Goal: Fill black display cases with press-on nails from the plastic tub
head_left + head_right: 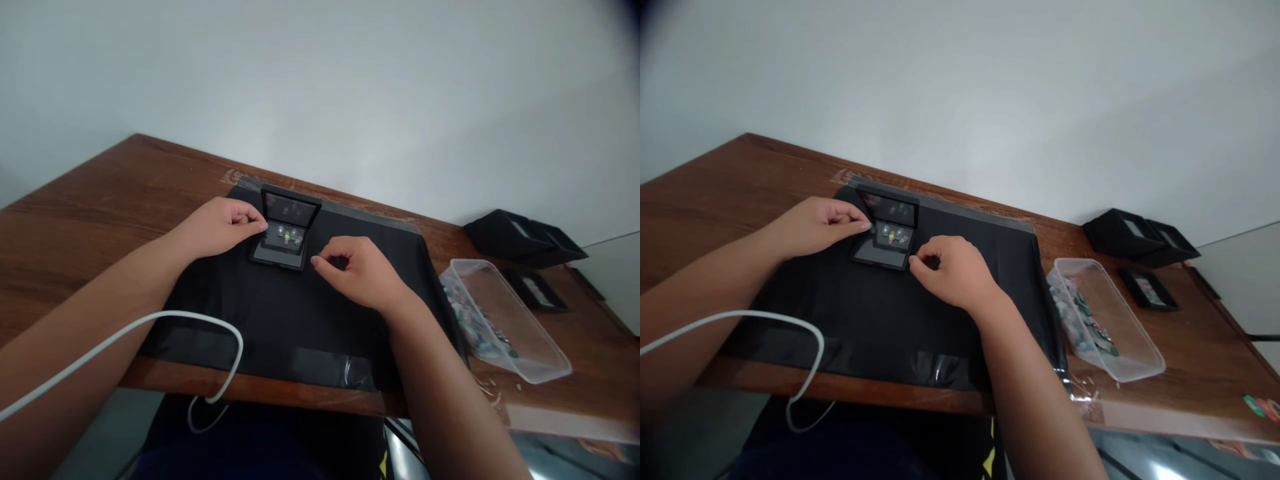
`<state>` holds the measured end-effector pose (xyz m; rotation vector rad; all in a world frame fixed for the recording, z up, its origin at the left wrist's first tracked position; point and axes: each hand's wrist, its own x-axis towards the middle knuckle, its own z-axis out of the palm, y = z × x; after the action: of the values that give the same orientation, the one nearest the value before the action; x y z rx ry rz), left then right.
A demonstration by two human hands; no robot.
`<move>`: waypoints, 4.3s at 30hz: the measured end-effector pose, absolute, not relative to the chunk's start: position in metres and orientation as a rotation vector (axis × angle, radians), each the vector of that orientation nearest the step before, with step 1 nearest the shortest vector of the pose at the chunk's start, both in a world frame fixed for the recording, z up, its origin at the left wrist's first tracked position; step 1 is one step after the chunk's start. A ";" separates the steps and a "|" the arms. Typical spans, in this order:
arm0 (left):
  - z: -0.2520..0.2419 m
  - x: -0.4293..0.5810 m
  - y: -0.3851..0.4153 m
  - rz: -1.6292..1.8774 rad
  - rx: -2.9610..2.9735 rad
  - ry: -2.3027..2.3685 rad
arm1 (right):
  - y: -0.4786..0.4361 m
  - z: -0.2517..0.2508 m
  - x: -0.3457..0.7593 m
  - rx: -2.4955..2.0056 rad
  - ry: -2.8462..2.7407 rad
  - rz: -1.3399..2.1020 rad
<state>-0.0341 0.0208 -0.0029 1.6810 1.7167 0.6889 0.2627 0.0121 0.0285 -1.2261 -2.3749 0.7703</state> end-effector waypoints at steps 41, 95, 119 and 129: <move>0.004 0.018 -0.022 1.181 1.907 0.990 | 0.001 0.005 0.238 -0.651 -1.420 1.939; 0.006 -0.018 -0.003 1.010 2.117 1.443 | 0.012 0.022 0.249 -0.780 -1.304 1.810; 0.026 -0.001 -0.026 1.557 2.304 1.084 | 0.000 0.021 0.240 -0.706 -1.556 1.756; 0.026 0.002 -0.028 1.516 2.302 1.038 | -0.004 0.019 0.232 -0.636 -1.501 1.718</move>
<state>0.0024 -0.0279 0.0261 2.3016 1.0379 1.5159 0.2321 -0.0036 0.0193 -0.6357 -1.5011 1.7183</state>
